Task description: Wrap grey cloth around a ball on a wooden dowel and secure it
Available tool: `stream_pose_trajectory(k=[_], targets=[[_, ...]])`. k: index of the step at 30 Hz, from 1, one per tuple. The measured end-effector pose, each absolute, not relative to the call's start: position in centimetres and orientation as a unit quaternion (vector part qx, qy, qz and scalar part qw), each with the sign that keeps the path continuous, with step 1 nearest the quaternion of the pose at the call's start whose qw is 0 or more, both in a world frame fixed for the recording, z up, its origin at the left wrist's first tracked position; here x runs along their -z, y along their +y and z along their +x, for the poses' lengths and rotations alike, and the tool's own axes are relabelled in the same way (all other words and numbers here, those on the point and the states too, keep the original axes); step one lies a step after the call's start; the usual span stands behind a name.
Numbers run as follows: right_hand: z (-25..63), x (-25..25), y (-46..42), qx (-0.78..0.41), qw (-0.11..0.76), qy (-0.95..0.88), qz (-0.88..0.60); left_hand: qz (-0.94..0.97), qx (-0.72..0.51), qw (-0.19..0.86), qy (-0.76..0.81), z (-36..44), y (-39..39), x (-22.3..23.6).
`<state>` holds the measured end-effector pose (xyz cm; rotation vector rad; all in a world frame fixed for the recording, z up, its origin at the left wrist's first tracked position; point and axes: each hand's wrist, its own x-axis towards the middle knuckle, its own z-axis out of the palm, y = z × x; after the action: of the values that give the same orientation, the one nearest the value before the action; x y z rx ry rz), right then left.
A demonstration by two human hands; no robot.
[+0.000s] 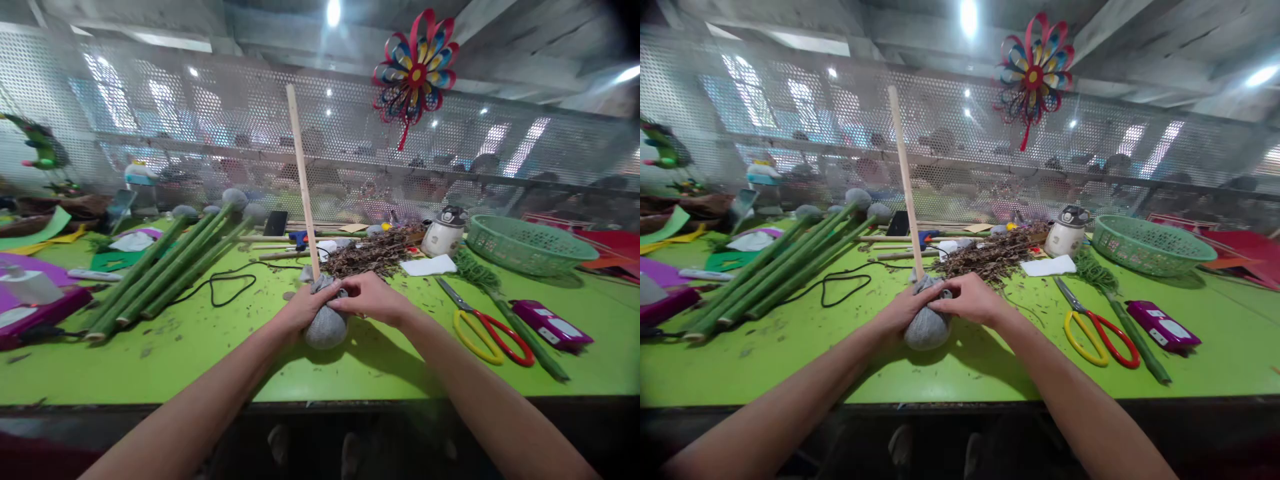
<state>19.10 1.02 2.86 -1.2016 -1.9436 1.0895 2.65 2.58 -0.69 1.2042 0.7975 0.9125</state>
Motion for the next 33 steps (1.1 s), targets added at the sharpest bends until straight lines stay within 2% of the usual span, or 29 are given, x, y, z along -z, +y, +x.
stream_pose_trajectory(k=[3,8,19,24,33], targets=[[18.9,-3.1,1.0,-0.489,0.277,-0.711,-0.422,0.547,-0.390,0.665,0.327,2.8,2.5,0.7],[18.4,-3.2,1.3,-0.561,0.300,-0.665,-0.391,0.622,-0.351,0.647,0.266,2.6,2.4,0.5],[18.0,-3.0,0.9,-0.562,0.308,-0.651,-0.407,0.634,-0.352,0.646,0.236,3.1,2.3,0.7],[17.8,-2.8,1.4,-0.578,0.283,-0.636,-0.426,0.674,-0.357,0.586,0.274,3.1,2.3,1.1],[17.7,-2.0,1.5,-0.570,0.379,-0.595,-0.421,0.703,-0.330,0.553,0.301,2.3,2.8,-0.5]])
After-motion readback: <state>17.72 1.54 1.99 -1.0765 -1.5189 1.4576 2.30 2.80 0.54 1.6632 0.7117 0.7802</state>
